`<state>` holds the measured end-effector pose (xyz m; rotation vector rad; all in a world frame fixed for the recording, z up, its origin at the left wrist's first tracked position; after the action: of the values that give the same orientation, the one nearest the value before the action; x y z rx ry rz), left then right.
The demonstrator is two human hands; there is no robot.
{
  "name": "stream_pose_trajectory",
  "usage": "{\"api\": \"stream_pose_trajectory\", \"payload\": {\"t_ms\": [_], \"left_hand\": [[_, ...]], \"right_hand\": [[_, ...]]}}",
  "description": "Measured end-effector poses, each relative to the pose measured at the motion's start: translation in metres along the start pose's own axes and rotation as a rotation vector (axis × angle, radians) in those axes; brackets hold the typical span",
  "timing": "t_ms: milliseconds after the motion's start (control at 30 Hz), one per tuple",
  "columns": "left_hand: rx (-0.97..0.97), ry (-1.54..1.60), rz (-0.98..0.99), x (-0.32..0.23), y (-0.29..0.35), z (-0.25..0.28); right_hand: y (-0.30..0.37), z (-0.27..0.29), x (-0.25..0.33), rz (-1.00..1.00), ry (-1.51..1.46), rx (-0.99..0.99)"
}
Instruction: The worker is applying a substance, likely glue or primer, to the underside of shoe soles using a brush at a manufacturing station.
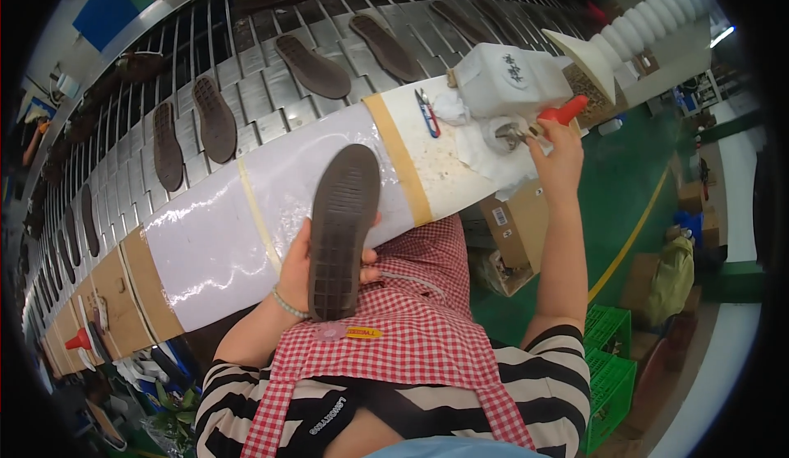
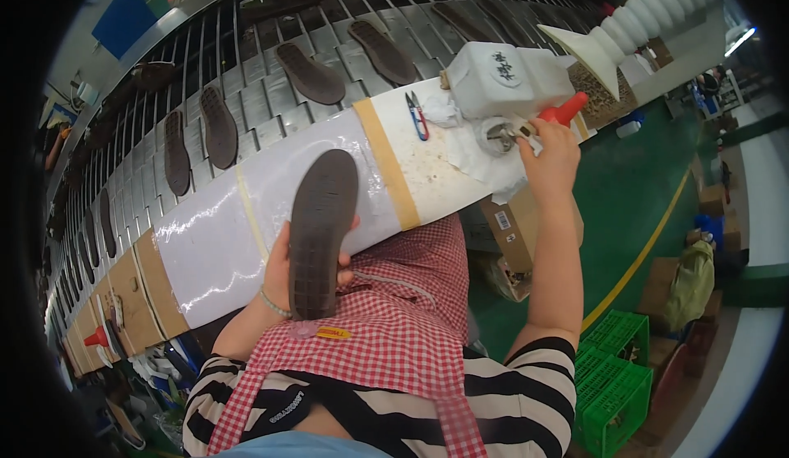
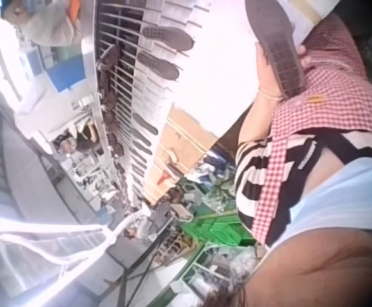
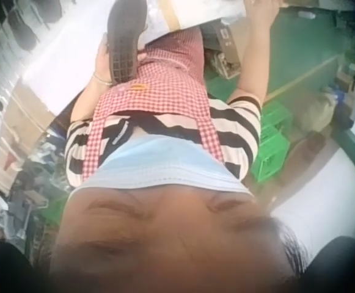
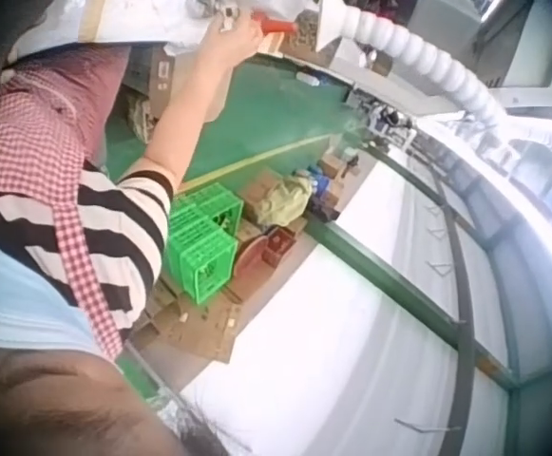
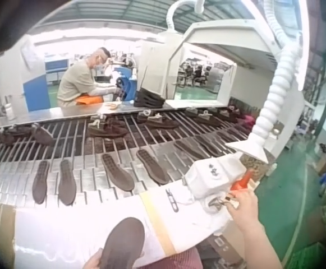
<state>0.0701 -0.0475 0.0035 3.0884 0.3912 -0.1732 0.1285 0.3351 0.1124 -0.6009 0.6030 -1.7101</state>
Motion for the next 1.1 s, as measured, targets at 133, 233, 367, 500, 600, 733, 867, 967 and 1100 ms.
{"api": "stream_pose_trajectory", "payload": {"t_ms": [133,233,367,500,600,733,867,967,1100], "left_hand": [[-0.096,0.023,0.044,0.024,0.0,0.006],[-0.065,-0.023,-0.015,0.016,0.006,0.017],[-0.143,-0.018,-0.058,0.001,0.007,0.016],[-0.098,0.094,-0.159,-0.018,0.004,0.031],[0.061,0.118,-0.153,-0.042,-0.006,0.02],[0.047,0.152,-0.165,-0.034,-0.017,0.006],[-0.007,0.104,-0.131,-0.052,0.005,0.025],[-0.006,0.043,-0.122,-0.047,0.007,0.03],[0.012,0.047,-0.111,-0.035,0.008,0.024]], "right_hand": [[0.001,-0.015,-0.006,0.071,0.006,0.022],[0.004,-0.023,-0.009,0.09,0.016,0.03],[0.005,-0.029,-0.002,0.082,-0.002,0.049],[0.014,-0.015,-0.011,-0.025,-0.093,0.003],[0.025,-0.02,-0.024,-0.164,-0.062,0.226],[0.018,-0.007,-0.022,-0.391,-0.445,0.189],[0.012,-0.007,0.106,-0.168,-1.095,0.014],[0.0,0.009,0.192,0.111,-0.922,0.056],[-0.003,0.01,0.242,0.431,-0.76,0.103]]}}
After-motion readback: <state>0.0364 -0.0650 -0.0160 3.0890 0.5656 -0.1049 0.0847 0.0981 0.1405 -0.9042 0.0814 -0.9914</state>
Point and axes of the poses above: each hand's wrist, its own y-axis away from the middle knuckle, its own z-axis out of the back of the hand, x = y × z, the point moved 6 cm from there along -y, towards the middle knuckle, and after that the axes turned 8 degrees about z, right-handed, at the moved point
